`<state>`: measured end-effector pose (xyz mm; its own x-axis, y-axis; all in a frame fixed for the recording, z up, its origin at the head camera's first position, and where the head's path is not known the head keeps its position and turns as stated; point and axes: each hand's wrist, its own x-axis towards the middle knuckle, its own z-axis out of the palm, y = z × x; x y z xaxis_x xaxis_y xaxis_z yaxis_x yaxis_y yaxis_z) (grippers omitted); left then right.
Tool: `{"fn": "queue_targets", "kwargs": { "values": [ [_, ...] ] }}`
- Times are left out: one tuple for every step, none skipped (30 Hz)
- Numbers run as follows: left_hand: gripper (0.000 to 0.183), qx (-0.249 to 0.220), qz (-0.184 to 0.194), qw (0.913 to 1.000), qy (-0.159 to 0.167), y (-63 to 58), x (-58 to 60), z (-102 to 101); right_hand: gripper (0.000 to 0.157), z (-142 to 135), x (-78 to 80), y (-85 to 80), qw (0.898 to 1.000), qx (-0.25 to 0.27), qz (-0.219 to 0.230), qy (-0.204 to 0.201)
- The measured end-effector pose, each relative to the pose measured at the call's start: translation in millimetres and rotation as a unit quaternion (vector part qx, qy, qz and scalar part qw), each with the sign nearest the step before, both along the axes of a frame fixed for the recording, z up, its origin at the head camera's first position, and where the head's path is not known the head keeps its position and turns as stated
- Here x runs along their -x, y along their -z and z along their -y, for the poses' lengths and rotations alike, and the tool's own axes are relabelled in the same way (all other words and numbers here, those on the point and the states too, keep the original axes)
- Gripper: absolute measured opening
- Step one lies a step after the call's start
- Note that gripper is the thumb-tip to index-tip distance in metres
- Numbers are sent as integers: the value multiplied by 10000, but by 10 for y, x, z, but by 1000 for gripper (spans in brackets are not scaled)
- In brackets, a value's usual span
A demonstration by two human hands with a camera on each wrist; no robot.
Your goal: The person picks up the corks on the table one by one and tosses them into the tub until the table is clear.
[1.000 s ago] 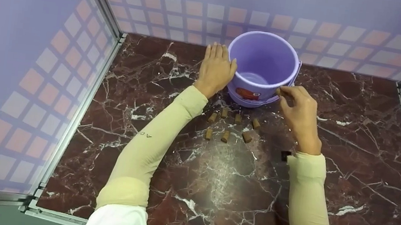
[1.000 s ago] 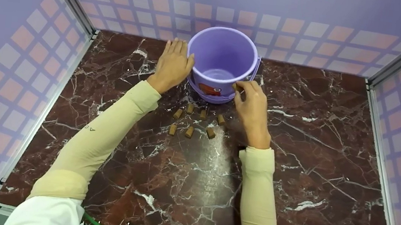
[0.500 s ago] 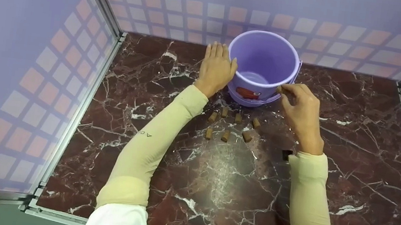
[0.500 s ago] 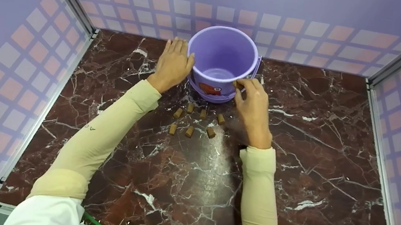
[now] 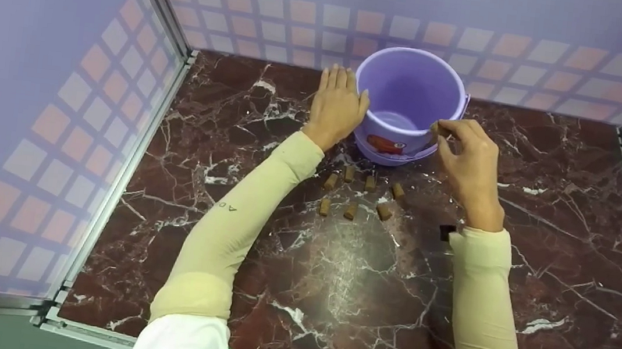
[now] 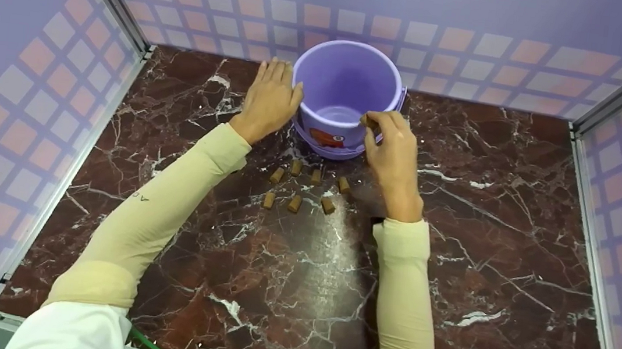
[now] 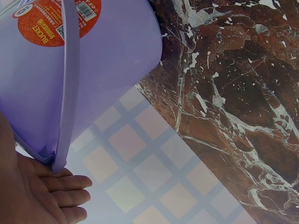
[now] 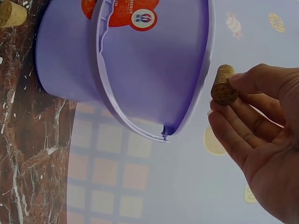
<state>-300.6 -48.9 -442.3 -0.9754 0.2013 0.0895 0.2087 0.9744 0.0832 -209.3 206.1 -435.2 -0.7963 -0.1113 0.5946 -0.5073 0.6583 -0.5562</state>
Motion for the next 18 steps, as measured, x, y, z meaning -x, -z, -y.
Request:
{"fn": "queue_targets", "kwargs": {
  "values": [
    [70,-3,5,10000,-1,0,2,0,20,2,13,-6,10000,-31,-15,-2],
    [70,11,15,10000,-3,2,5,1,20,5,23,-13,10000,-41,-20,-3],
    [70,27,26,10000,-3,4,8,0,20,9,32,-19,10000,-45,-29,-10],
    [70,45,42,10000,-3,4,9,1,20,13,42,-24,10000,-48,-39,-13],
    [70,57,73,10000,-9,3,10,1,19,17,52,-28,10000,-59,-54,-14],
    [70,56,82,9999,-12,3,13,0,19,19,63,-29,9999,-112,-102,-33],
    [70,59,85,9999,-13,3,13,-1,18,21,71,-29,9997,-171,-156,-48],
    [70,70,77,9999,-10,2,13,-2,18,26,78,-28,9996,-174,-196,-57],
    [70,70,68,10000,-10,1,11,-3,18,28,87,-26,9995,-203,-247,-74],
    [70,67,62,10000,-12,1,12,-5,18,31,96,-22,9994,-199,-277,-87],
    [70,64,54,10000,-13,2,12,-5,18,33,103,-19,9992,-217,-307,-101],
    [69,69,24,10000,-10,4,13,-5,19,34,113,-14,9991,-229,-332,-114],
    [70,80,16,10000,-8,5,11,-5,19,37,121,-10,9992,-211,-323,-109],
    [70,98,4,10000,-7,7,11,-4,19,39,130,-7,9992,-220,-312,-113],
    [70,97,-9,10000,-8,10,10,-4,19,40,139,-4,9992,-252,-302,-118],
    [70,99,-21,9999,-7,10,11,-3,19,44,148,-4,9993,-233,-269,-119],
    [70,99,-39,9999,-4,10,11,-1,19,46,157,-5,9993,-257,-252,-129],
    [70,104,-62,9999,-3,10,12,0,19,51,167,-6,9993,-250,-227,-138]
  ]
}}
